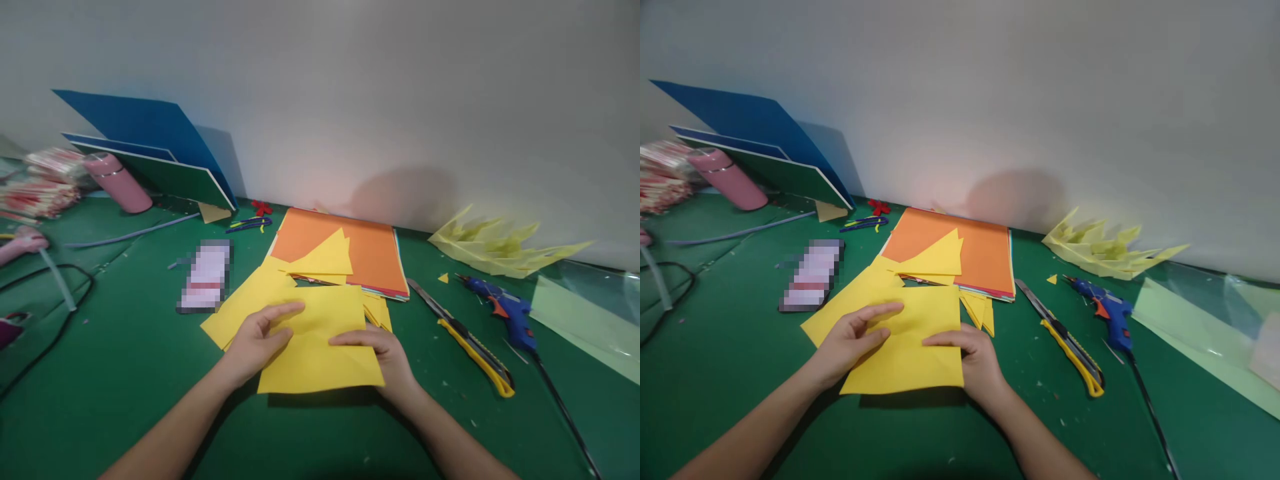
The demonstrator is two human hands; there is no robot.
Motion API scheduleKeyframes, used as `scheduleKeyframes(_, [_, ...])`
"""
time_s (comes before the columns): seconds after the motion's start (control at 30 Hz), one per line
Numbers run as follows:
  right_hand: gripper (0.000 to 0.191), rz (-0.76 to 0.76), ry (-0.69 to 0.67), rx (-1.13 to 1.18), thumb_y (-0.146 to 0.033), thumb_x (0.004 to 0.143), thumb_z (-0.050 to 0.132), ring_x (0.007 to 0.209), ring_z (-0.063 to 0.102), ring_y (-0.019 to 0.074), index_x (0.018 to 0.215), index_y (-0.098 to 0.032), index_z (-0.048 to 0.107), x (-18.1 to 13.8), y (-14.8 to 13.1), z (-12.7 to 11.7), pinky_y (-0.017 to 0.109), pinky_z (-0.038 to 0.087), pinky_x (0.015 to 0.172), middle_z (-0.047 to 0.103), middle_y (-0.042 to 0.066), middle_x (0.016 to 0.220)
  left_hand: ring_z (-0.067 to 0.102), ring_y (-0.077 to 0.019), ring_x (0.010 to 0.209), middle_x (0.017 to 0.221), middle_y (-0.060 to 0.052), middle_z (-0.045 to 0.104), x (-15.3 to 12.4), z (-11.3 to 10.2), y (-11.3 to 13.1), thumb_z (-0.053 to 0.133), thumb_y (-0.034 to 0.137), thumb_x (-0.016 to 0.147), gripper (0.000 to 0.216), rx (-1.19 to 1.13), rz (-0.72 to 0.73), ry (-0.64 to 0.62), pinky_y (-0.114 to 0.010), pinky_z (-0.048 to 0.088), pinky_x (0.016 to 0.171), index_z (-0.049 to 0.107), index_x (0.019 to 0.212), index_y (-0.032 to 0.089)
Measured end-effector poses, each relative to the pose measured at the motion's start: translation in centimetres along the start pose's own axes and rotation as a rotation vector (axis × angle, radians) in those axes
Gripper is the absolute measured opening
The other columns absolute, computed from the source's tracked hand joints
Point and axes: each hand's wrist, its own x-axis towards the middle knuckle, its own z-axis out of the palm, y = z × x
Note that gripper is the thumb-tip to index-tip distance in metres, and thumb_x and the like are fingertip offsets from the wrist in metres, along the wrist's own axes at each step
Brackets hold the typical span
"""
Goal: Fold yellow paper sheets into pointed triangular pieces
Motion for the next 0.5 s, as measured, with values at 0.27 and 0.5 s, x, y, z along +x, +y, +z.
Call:
scheduleKeyframes(0.27, [0.014,0.098,0.114,-0.070,-0.033,0.074,0.067,0.063,0.069,0.0208,0.066,-0.022,0.073,0.15,0.20,0.17,0.029,0.055,0.057,0.073,0.006,0.069,0.061,-0.0169,0.071,0.107,-0.006,0.070,-0.37,0.17,-0.18,0.068,0.030,0.065,0.037,-0.115,-0.080,0.000,-0.027,0.047,0.061,0.072,0.101,0.022])
scheduleKeyframes(0.5, [0.018,0.250,0.189,-0.033,-0.036,0.074,0.063,0.063,0.067,0.0222,0.069,-0.019,0.067,0.39,-0.18,0.15,0.031,0.054,0.056,0.072,0.007,0.071,0.062,-0.0224,0.079,0.088,-0.007,0.073,-0.14,0.19,0.16,0.070,0.052,0.065,0.034,-0.240,-0.106,-0.006,-0.029,0.047,0.067,0.076,0.074,0.019])
